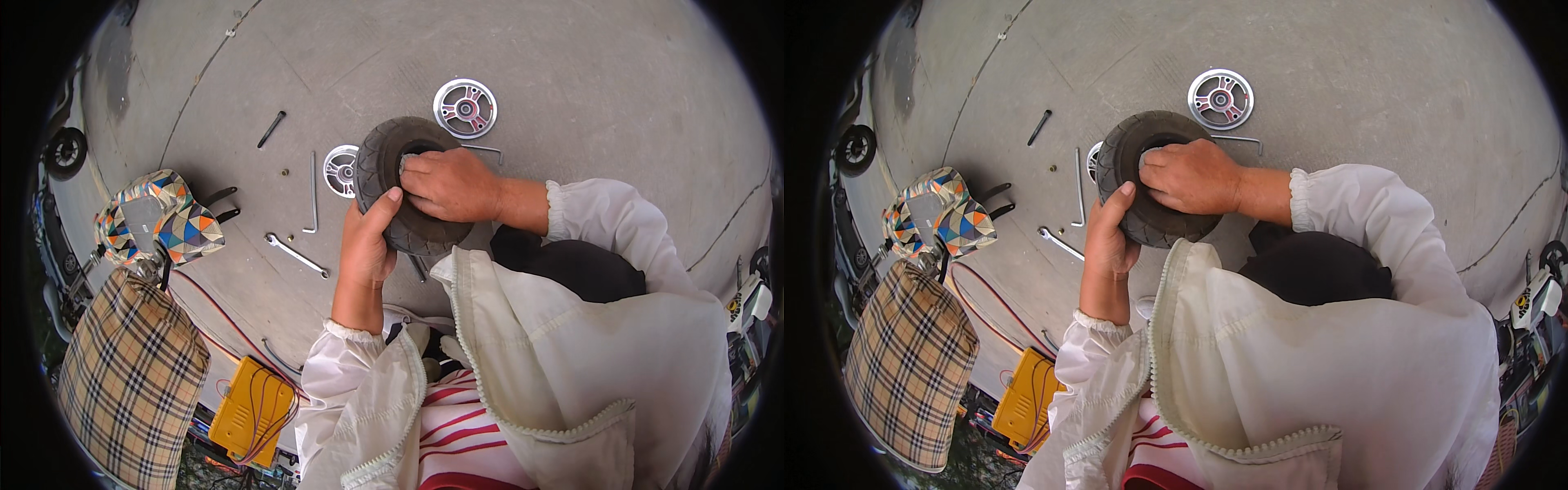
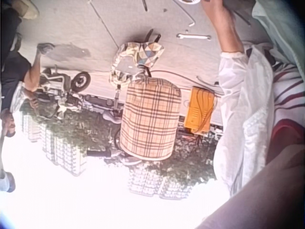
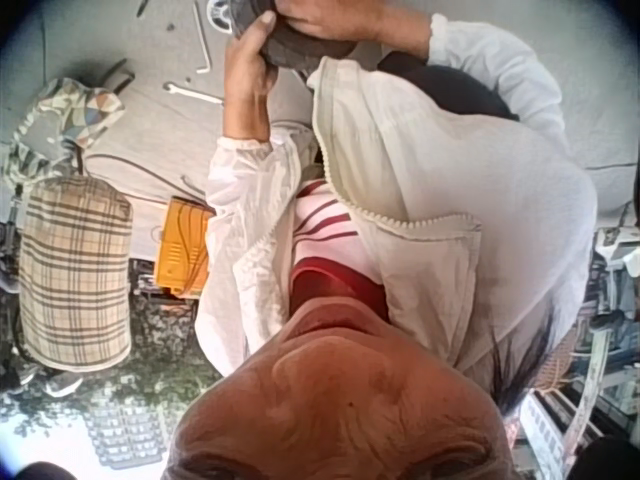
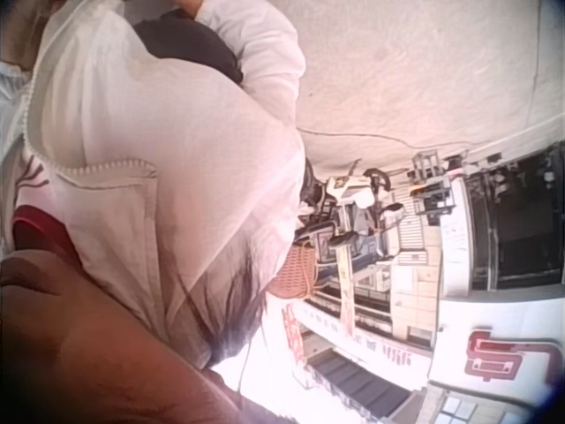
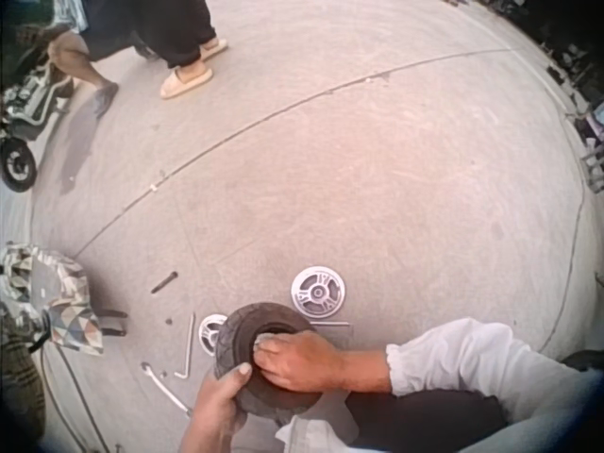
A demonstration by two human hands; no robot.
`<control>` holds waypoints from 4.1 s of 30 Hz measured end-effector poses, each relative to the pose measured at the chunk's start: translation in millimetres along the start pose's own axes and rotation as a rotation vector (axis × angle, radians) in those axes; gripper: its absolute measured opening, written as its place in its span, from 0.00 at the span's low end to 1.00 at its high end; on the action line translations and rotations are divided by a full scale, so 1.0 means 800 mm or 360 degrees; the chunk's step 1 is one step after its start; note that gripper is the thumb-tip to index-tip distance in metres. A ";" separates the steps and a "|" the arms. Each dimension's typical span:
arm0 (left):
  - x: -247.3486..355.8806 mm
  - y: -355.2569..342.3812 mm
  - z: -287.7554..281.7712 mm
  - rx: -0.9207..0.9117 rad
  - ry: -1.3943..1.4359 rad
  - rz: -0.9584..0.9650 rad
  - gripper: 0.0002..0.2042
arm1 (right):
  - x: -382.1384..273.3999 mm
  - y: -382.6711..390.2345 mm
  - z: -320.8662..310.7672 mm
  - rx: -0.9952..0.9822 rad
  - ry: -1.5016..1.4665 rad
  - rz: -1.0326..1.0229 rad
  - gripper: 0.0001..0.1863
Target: The person removes a wheel from a scooter, separates the tire from the rim, and removes the inner tube. They then insert a new inner tube into the tire and inflate it using a hose connected to an air compressor.
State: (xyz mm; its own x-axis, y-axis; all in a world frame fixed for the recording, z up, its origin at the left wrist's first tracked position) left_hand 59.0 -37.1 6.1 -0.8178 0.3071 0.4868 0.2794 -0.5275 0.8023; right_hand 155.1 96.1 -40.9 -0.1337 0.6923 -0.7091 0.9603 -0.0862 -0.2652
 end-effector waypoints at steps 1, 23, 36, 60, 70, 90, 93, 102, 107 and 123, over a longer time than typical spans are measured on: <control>0.000 0.002 0.005 0.0009 0.0083 0.0005 0.21 | 0.001 0.000 0.000 0.0021 0.0075 -0.0050 0.09; -0.035 0.038 0.003 0.0431 0.0178 0.0017 0.17 | 0.019 0.035 0.009 0.0111 0.0301 -0.0476 0.08; -0.060 0.025 -0.018 -0.0092 0.0481 -0.0120 0.27 | -0.003 0.042 0.009 -0.0453 -0.0608 0.0295 0.12; -0.023 0.061 -0.012 -0.0128 -0.0090 -0.0060 0.27 | -0.027 0.031 -0.020 -0.0552 -0.2711 0.1284 0.31; -0.030 0.063 -0.020 -0.0348 0.0089 -0.0188 0.30 | -0.026 0.042 -0.011 -0.0551 -0.2858 0.1308 0.30; -0.052 0.075 -0.030 -0.0455 0.0127 -0.0418 0.36 | -0.026 0.086 0.014 -0.0913 -0.3183 0.1546 0.18; -0.077 0.072 -0.036 -0.0470 0.0200 -0.0460 0.36 | -0.025 0.103 0.025 -0.1058 -0.3117 0.1688 0.15; -0.116 0.064 -0.043 -0.0499 0.0384 -0.0499 0.33 | -0.024 0.126 0.049 -0.1194 -0.2910 0.1799 0.15; -0.138 0.053 -0.052 -0.0518 0.0450 -0.0451 0.34 | -0.027 0.128 0.054 -0.1152 -0.2877 0.1800 0.15; -0.113 -0.004 -0.043 0.0108 -0.0288 -0.0399 0.25 | -0.009 0.120 0.080 -0.0804 -0.2860 0.2001 0.17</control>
State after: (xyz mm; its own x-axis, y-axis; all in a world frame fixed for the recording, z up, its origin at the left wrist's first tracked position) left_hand 114.5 -90.5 -52.7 -0.7642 0.5602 0.3195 0.1181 -0.3655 0.9233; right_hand 232.8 36.8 -103.3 0.6685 -0.7398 -0.0770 0.6330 0.5114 0.5812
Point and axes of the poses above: each hand's wrist, its own y-axis away from the middle knuckle, its own z-axis out of the palm, x = y × z, the point moved 2 cm from there along -y, towards the middle knuckle, and after that the axes turned 6 degrees about -z, right-handed, at the moved point
